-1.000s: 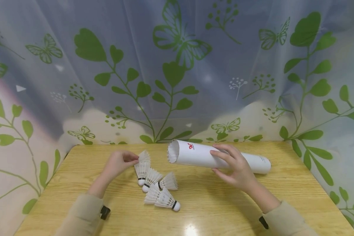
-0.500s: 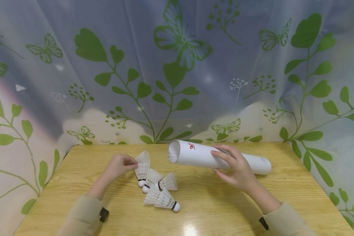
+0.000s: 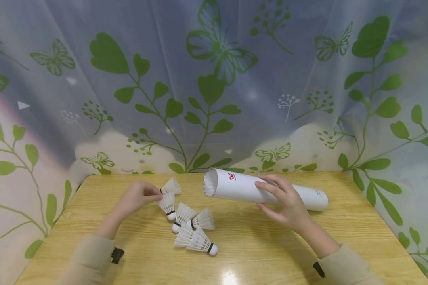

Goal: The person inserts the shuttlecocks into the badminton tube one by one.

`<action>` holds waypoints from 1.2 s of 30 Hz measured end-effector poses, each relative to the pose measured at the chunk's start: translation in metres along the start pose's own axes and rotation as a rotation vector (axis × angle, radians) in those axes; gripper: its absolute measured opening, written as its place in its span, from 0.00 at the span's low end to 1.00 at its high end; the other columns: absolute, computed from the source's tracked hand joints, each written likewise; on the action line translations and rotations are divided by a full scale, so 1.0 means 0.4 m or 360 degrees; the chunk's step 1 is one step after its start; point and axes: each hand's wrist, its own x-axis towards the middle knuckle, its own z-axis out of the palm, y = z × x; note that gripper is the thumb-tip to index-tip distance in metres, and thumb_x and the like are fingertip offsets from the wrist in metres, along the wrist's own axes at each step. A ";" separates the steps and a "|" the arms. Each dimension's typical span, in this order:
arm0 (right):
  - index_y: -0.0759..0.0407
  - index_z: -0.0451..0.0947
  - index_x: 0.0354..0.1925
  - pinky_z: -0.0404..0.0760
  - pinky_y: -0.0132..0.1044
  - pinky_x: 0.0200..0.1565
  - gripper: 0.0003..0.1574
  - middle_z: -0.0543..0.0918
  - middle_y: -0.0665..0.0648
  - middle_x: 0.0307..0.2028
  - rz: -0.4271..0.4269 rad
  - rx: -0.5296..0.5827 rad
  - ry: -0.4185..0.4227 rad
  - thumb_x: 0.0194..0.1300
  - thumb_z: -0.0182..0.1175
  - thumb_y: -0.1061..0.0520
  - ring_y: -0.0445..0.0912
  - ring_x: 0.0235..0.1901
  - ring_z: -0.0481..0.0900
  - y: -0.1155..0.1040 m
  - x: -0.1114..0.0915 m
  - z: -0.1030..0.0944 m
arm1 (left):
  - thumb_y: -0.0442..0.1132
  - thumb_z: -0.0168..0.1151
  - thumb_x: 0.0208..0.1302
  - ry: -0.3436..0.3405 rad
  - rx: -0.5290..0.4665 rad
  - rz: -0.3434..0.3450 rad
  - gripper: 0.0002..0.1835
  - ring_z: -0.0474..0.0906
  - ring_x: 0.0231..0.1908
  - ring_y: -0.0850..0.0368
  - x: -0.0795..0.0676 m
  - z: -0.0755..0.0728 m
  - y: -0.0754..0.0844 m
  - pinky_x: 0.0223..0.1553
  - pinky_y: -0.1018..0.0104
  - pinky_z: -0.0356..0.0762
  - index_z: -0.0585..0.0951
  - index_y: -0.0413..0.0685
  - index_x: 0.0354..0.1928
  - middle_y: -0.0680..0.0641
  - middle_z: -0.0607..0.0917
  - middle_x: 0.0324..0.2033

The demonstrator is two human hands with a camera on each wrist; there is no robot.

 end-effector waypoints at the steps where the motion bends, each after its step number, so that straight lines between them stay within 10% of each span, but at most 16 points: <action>1: 0.61 0.83 0.60 0.71 0.25 0.71 0.28 0.82 0.69 0.59 -0.0003 0.0000 0.0003 0.77 0.62 0.41 0.54 0.62 0.79 0.000 -0.001 0.000 | 0.36 0.72 0.69 -0.0002 0.0006 -0.0001 0.05 0.88 0.37 0.56 -0.002 -0.007 0.005 0.43 0.56 0.89 0.92 0.42 0.39 0.43 0.94 0.37; 16: 0.62 0.83 0.59 0.70 0.26 0.72 0.28 0.82 0.70 0.58 -0.0014 -0.0014 -0.0003 0.78 0.62 0.41 0.55 0.62 0.79 -0.001 0.000 0.002 | 0.41 0.70 0.73 0.0325 -0.0024 -0.0102 0.10 0.90 0.39 0.51 -0.023 -0.059 0.121 0.46 0.51 0.90 0.92 0.41 0.44 0.42 0.94 0.39; 22: 0.62 0.83 0.59 0.70 0.26 0.72 0.28 0.82 0.70 0.58 -0.0009 -0.0014 -0.0007 0.78 0.62 0.41 0.55 0.61 0.79 -0.002 0.000 0.003 | 0.40 0.72 0.71 0.0523 -0.0082 -0.0083 0.09 0.91 0.39 0.49 -0.038 -0.057 0.187 0.43 0.64 0.89 0.92 0.41 0.44 0.40 0.94 0.40; 29: 0.61 0.83 0.60 0.70 0.25 0.72 0.29 0.82 0.69 0.59 0.0014 -0.0006 -0.0011 0.78 0.62 0.41 0.55 0.61 0.79 -0.004 0.002 0.001 | 0.36 0.75 0.67 0.0757 -0.0442 -0.0043 0.07 0.85 0.32 0.72 -0.053 -0.047 0.270 0.37 0.81 0.83 0.92 0.38 0.41 0.37 0.94 0.40; 36: 0.60 0.82 0.62 0.70 0.24 0.71 0.29 0.81 0.68 0.60 0.0043 -0.0013 -0.0038 0.78 0.61 0.40 0.53 0.62 0.79 -0.005 0.000 -0.002 | 0.32 0.76 0.65 0.0812 -0.0700 0.0086 0.06 0.85 0.30 0.72 -0.066 -0.040 0.341 0.35 0.78 0.85 0.91 0.35 0.39 0.34 0.93 0.38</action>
